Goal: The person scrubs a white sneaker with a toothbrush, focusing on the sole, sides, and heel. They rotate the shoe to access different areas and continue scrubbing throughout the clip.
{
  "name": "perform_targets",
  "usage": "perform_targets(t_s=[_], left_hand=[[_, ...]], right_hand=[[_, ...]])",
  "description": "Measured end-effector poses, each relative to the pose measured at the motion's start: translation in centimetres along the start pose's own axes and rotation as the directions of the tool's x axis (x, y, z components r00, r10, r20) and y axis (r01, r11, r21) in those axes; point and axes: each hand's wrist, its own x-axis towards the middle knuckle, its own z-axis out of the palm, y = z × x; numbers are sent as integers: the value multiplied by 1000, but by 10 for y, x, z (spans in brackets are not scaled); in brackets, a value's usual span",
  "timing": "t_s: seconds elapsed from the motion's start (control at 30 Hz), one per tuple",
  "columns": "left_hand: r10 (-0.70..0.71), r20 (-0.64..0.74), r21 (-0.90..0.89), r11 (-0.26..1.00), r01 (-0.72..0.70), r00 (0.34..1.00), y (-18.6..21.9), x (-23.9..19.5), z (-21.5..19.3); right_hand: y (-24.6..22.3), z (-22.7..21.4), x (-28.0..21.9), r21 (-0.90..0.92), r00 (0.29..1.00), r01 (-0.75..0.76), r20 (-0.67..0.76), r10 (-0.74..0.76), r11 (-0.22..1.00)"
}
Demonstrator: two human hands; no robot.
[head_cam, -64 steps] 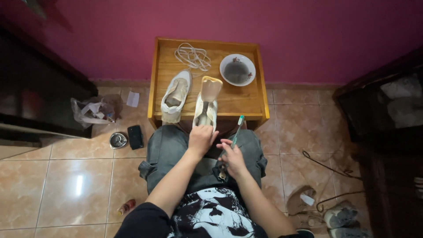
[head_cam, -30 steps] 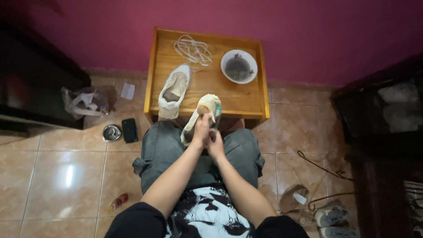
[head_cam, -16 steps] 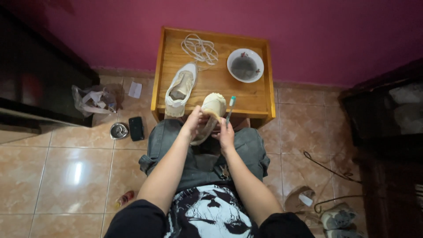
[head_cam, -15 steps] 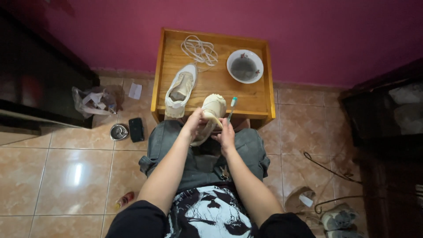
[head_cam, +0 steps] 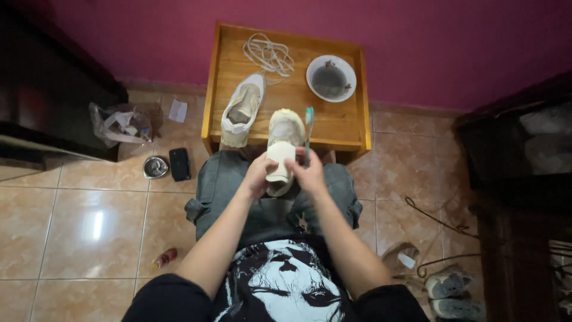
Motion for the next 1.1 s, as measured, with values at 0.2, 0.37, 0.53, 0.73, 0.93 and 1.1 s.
perform_targets(t_s=[0.2,0.37,0.53,0.73,0.93,1.1], left_hand=[[64,1,-138,988,-63,998,68,-85,31],[193,66,-62,980,-189,979,117,-134,44],[310,134,-9,950,-312,941,138,-173,43],[396,137,14,916,-401,908,152,-213,48],[409,79,-87,911,-402,909,146,-219,42],[379,5,-56,924,-378,925,157,-250,45]], right_hand=[[-129,-70,-31,-470,957,279,203,-205,837],[-228,-79,-44,-438,649,759,451,-613,481],[-266,-60,-84,-349,400,912,647,-650,214],[-272,-73,-83,-442,383,889,575,-723,119],[-270,-61,-96,-294,229,953,557,-798,69],[-246,-82,-75,-348,216,938,590,-778,-3]])
